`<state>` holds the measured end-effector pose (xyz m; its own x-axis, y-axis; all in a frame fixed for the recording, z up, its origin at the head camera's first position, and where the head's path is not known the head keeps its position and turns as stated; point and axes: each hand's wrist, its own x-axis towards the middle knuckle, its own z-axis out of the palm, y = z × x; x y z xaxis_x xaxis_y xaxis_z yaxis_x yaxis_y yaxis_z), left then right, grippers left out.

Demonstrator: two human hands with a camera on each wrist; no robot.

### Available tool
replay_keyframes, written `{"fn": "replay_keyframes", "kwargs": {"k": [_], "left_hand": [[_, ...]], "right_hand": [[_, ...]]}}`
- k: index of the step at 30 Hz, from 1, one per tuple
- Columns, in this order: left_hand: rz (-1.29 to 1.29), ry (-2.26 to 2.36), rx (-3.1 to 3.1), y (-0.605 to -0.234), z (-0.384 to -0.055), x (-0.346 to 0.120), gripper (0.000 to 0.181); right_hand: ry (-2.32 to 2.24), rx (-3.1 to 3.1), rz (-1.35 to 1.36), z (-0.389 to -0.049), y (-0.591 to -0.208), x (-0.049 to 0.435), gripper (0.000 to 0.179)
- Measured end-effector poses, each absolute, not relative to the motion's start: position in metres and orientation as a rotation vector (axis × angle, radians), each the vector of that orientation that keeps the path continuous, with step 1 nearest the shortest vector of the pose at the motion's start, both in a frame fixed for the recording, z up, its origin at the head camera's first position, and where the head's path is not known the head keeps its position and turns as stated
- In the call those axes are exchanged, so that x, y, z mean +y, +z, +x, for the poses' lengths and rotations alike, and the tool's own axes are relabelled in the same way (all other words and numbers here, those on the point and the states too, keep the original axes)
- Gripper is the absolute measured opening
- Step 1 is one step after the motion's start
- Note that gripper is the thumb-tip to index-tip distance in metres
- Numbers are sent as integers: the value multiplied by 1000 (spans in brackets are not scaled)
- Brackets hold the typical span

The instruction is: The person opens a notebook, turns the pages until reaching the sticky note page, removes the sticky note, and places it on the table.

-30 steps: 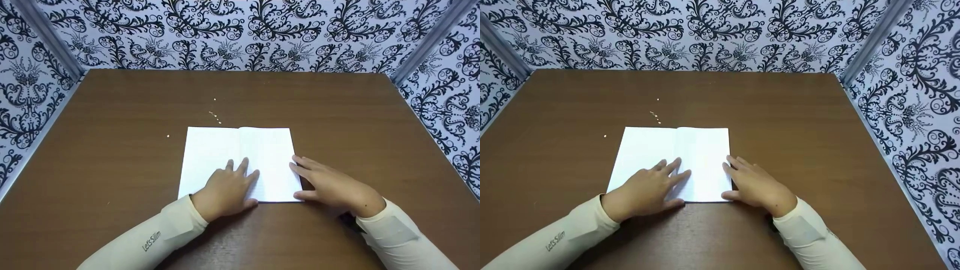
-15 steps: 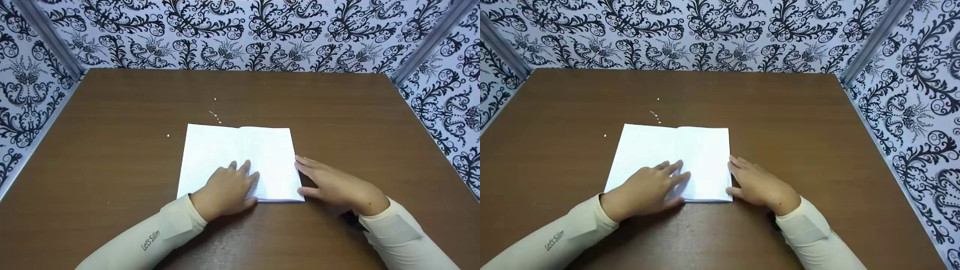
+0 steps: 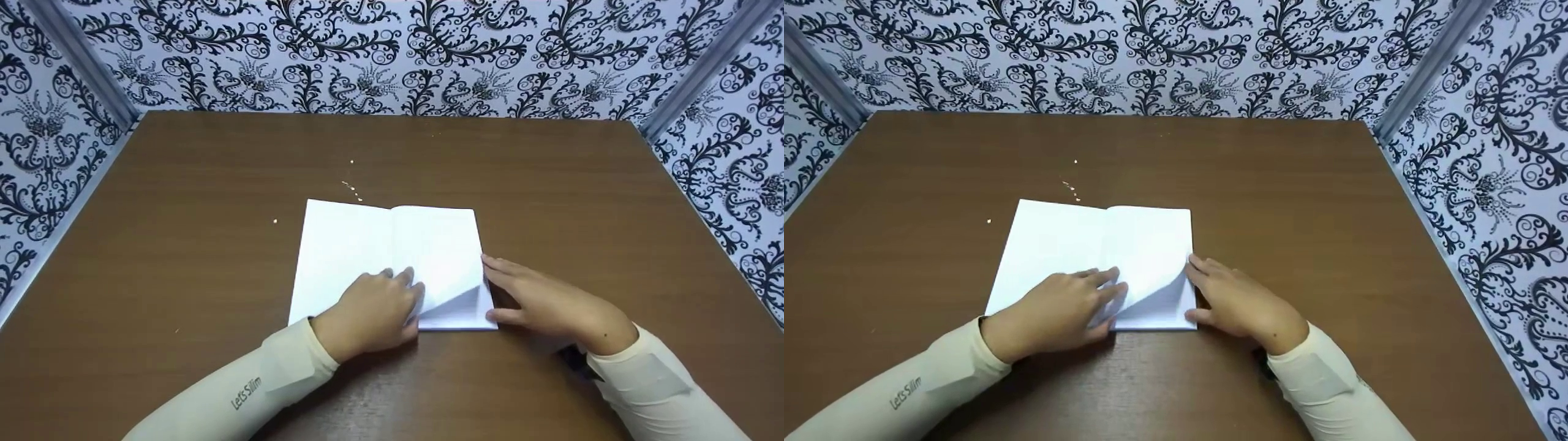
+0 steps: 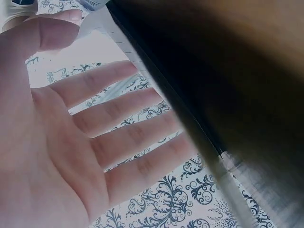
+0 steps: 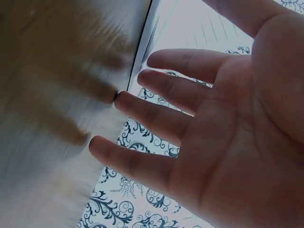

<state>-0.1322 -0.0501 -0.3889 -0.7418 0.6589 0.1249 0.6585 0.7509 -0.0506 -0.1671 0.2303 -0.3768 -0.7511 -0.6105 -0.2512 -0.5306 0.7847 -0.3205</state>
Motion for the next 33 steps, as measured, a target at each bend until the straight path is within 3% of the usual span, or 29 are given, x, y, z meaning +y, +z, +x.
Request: {"fn": "replay_keyframes", "kwargs": {"k": [13, 33], "left_hand": [[-1040, -81, -2733, -387, -136, -45, 15], [-832, -261, -2488, -371, -133, -62, 29]], "right_hand": [[-285, 2671, -977, -161, -381, 228, 72], [-292, 2675, -987, -162, -382, 226, 71]]}}
